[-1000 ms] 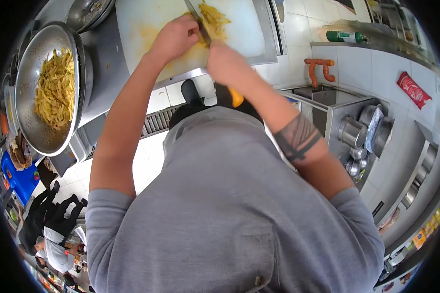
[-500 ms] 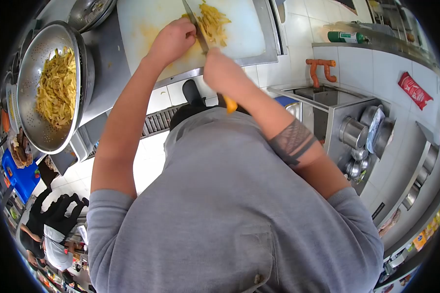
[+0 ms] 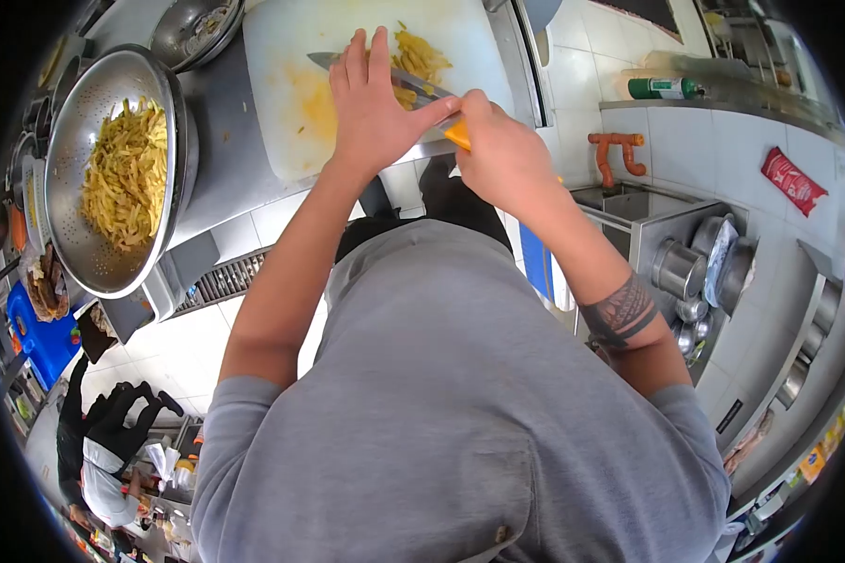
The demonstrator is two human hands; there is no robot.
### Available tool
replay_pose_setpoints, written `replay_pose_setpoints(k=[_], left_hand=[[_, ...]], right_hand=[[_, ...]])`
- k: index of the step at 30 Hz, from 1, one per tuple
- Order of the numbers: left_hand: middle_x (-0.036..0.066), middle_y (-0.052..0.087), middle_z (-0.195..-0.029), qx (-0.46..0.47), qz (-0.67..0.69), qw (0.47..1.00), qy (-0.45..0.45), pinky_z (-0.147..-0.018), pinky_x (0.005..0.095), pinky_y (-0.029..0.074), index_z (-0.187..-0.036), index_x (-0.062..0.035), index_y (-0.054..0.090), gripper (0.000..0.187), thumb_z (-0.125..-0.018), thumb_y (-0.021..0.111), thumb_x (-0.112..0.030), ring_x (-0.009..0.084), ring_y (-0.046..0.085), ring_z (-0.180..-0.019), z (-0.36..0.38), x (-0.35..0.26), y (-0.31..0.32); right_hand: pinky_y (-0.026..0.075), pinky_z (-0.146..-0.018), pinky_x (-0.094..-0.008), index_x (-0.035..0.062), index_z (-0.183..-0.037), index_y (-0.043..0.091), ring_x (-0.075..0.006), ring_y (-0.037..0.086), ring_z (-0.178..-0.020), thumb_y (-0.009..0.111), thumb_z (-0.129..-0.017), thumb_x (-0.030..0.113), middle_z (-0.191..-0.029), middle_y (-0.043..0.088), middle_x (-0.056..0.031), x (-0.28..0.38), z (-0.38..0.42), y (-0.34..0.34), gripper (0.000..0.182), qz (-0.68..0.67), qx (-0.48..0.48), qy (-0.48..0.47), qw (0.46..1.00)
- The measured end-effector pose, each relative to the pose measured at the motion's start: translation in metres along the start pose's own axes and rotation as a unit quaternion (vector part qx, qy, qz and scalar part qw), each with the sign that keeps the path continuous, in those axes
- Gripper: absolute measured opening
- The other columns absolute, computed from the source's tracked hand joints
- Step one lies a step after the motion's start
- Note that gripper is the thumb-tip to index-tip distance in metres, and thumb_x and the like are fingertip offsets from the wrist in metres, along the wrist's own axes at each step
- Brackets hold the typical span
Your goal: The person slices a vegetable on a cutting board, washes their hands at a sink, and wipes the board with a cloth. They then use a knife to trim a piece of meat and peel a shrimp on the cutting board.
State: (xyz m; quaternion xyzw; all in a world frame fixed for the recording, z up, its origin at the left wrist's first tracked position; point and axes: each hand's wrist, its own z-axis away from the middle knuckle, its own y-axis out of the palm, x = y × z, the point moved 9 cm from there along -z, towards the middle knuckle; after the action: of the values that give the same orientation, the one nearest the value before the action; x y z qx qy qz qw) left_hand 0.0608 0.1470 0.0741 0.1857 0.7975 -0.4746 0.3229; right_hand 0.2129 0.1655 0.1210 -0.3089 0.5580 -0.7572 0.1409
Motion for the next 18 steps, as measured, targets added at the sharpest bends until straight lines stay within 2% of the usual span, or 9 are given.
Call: replay_pose_setpoints(k=[2, 5, 8, 10, 11, 13, 14, 16, 18], left_hand=[[0.033, 0.03, -0.162, 0.02, -0.019, 0.999, -0.039, -0.124, 0.0576, 0.022, -0.16, 0.0044, 0.029, 0.12, -0.077, 0.083, -0.065, 0.0493, 0.029, -0.149, -0.01, 0.017, 0.012], [0.03, 0.025, -0.167, 0.019, -0.088, 0.994, -0.068, -0.123, 0.0566, 0.027, -0.162, 0.0035, 0.028, 0.12, -0.08, 0.081, -0.066, 0.046, 0.027, -0.152, -0.028, 0.055, 0.019], [0.031, 0.033, -0.164, -0.028, -0.165, 0.985, -0.045, -0.124, 0.0541, 0.028, -0.159, 0.0052, 0.033, 0.11, -0.086, 0.075, -0.066, 0.046, 0.03, -0.153, -0.044, 0.098, 0.017], [0.029, 0.042, -0.16, 0.024, -0.061, 0.998, -0.023, -0.127, 0.0504, 0.026, -0.155, 0.0075, 0.04, 0.099, -0.093, 0.066, -0.065, 0.0416, 0.036, -0.151, -0.053, 0.112, 0.028], [0.029, 0.042, -0.16, 0.024, -0.061, 0.998, -0.024, -0.127, 0.0504, 0.026, -0.155, 0.0075, 0.04, 0.099, -0.093, 0.066, -0.065, 0.0416, 0.036, -0.151, -0.053, 0.112, 0.03], [0.024, 0.048, -0.158, 0.113, -0.005, 0.993, 0.022, -0.125, 0.0445, 0.032, -0.153, 0.0039, 0.047, 0.084, -0.099, 0.063, -0.059, 0.0378, 0.041, -0.149, -0.052, 0.091, 0.047], [0.024, 0.048, -0.158, 0.114, -0.007, 0.993, 0.021, -0.125, 0.0445, 0.032, -0.153, 0.0039, 0.047, 0.084, -0.099, 0.063, -0.059, 0.0378, 0.041, -0.149, -0.051, 0.085, 0.051], [0.021, 0.048, -0.158, 0.15, 0.03, 0.988, 0.029, -0.124, 0.0423, 0.035, -0.153, -0.0002, 0.048, 0.086, -0.095, 0.067, -0.06, 0.0357, 0.041, -0.15, -0.045, 0.07, 0.068], [0.022, 0.048, -0.158, 0.119, 0.028, 0.991, 0.051, -0.123, 0.0434, 0.036, -0.153, -0.0002, 0.048, 0.087, -0.094, 0.068, -0.061, 0.0369, 0.04, -0.15, -0.041, 0.053, 0.074]], right_hand=[[0.056, -0.079, -0.0541, -0.0007, -0.116, 0.049, -0.0451, 0.07, -0.091, 0.064, -0.086, 0.005, -0.101, 0.067, -0.0229, -0.007, 0.007, -0.009, 0.034, 0.018, 0.005, 0.008, 1.0], [0.056, -0.082, -0.0526, 0.0024, -0.118, 0.051, -0.0443, 0.069, -0.095, 0.065, -0.085, 0.006, -0.106, 0.068, -0.0219, -0.027, 0.026, -0.03, 0.036, 0.031, 0.024, 0.035, 0.999], [0.055, -0.083, -0.0514, 0.0077, -0.12, 0.056, -0.0435, 0.069, -0.098, 0.066, -0.084, 0.007, -0.113, 0.069, -0.022, -0.058, 0.046, -0.043, 0.038, -0.016, 0.029, 0.017, 0.999], [0.056, -0.081, -0.0475, 0.0117, -0.124, 0.06, -0.0392, 0.071, -0.092, 0.07, -0.086, 0.013, -0.105, 0.071, -0.02, -0.089, 0.051, -0.035, 0.04, -0.02, 0.021, 0.012, 1.0], [0.056, -0.077, -0.0435, 0.0105, -0.125, 0.06, -0.0328, 0.071, -0.085, 0.072, -0.088, 0.016, -0.095, 0.069, -0.017, -0.114, 0.05, -0.023, 0.039, -0.093, 0.029, 0.065, 0.993], [0.052, -0.06, -0.033, 0.0069, -0.126, 0.062, -0.0166, 0.063, -0.063, 0.071, -0.097, 0.026, -0.073, 0.062, -0.0078, -0.167, 0.044, 0.02, 0.036, -0.273, 0.029, 0.183, 0.944], [0.052, -0.06, -0.033, 0.0069, -0.126, 0.062, -0.0166, 0.063, -0.063, 0.071, -0.097, 0.026, -0.073, 0.062, -0.0078, -0.172, 0.032, 0.028, 0.036, -0.275, 0.03, 0.182, 0.944], [0.049, -0.05, -0.0319, 0.005, -0.124, 0.062, -0.0139, 0.06, -0.055, 0.066, -0.102, 0.027, -0.073, 0.062, -0.005, -0.173, 0.019, 0.063, 0.032, -0.524, 0.05, 0.279, 0.803], [0.048, -0.046, -0.0322, 0.0047, -0.124, 0.062, -0.0144, 0.059, -0.053, 0.064, -0.103, 0.027, -0.072, 0.062, -0.005, -0.163, 0.006, 0.094, 0.031, -0.542, 0.061, 0.274, 0.792]])
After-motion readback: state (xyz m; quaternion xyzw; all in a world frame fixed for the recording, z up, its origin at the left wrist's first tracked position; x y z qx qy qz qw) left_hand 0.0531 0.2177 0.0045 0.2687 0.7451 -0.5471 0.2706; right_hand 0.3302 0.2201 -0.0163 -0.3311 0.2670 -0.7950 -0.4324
